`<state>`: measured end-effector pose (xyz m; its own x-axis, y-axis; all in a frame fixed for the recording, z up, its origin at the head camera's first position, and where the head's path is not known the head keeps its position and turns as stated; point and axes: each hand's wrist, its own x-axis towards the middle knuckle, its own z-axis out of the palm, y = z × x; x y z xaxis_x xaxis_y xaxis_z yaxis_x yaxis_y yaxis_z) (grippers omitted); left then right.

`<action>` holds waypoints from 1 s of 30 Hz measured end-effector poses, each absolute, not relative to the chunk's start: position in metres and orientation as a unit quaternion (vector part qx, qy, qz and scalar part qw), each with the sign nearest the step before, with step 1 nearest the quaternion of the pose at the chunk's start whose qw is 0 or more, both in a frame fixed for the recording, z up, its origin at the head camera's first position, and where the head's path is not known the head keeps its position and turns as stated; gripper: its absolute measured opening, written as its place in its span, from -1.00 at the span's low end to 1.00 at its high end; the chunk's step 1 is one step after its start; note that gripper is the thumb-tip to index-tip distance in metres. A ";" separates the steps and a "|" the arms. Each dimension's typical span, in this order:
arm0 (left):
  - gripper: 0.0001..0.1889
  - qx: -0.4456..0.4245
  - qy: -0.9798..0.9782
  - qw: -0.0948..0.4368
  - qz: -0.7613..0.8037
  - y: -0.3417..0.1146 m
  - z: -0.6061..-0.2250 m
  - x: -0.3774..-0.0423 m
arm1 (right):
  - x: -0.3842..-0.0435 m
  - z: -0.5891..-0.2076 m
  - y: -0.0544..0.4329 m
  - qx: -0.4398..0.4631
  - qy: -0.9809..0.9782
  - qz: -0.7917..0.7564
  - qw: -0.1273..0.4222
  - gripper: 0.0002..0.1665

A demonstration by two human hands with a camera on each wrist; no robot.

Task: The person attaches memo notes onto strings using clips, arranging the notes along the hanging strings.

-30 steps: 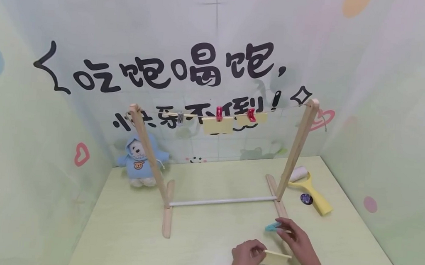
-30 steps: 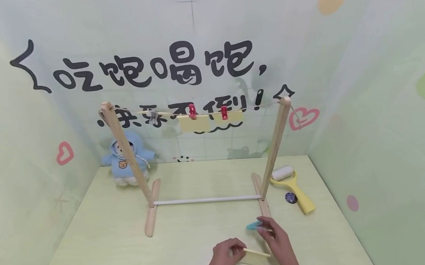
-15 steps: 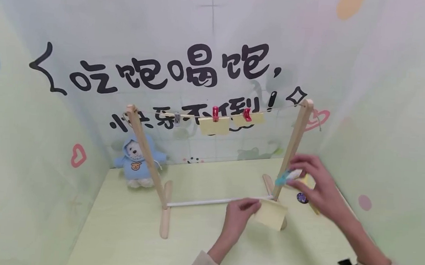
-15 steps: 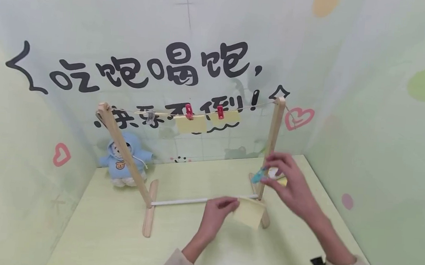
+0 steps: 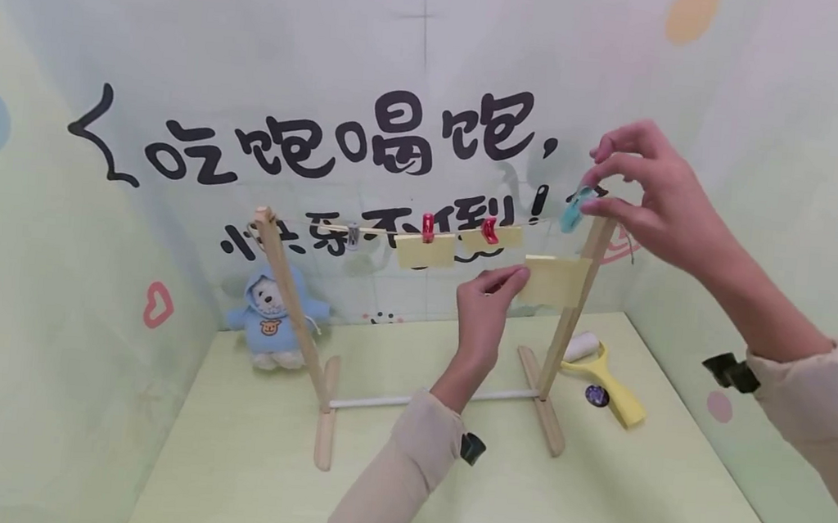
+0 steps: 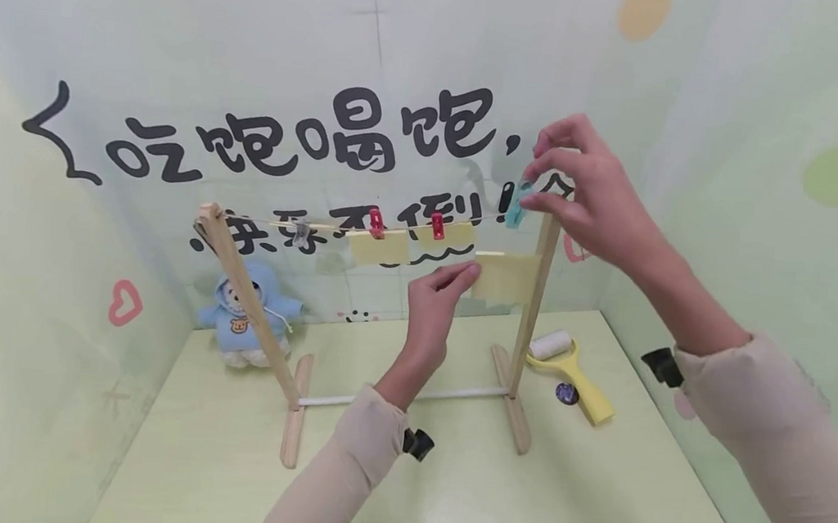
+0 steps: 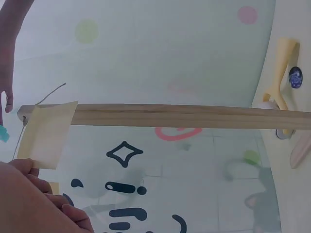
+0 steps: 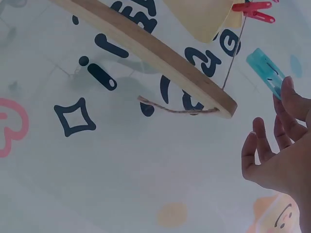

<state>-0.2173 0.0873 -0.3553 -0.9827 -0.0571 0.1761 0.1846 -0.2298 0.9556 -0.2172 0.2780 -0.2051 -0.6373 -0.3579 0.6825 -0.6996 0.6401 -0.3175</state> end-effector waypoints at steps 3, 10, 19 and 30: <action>-0.81 -0.029 -0.590 0.072 -0.804 0.092 -0.349 -0.226 | -0.228 -0.197 0.278 0.304 -0.862 0.282 0.292 -0.78; -0.83 -0.027 -0.542 0.062 -0.838 0.096 -0.343 -0.233 | -0.240 -0.190 0.275 0.309 -0.870 0.266 0.277 -0.83; -0.85 -0.028 -0.515 0.083 -0.853 0.101 -0.333 -0.234 | -0.244 -0.194 0.272 0.315 -0.880 0.246 0.256 -0.82; -0.80 -0.029 -0.499 0.100 -0.860 0.108 -0.330 -0.233 | -0.249 -0.206 0.269 0.327 -0.887 0.201 0.257 -0.81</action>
<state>-0.2335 0.1079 -0.3305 -0.9783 -0.1432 0.1496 0.2009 -0.4819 0.8529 -0.2492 0.2693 -0.2059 -0.6544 -0.4768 0.5869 -0.6835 0.7050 -0.1893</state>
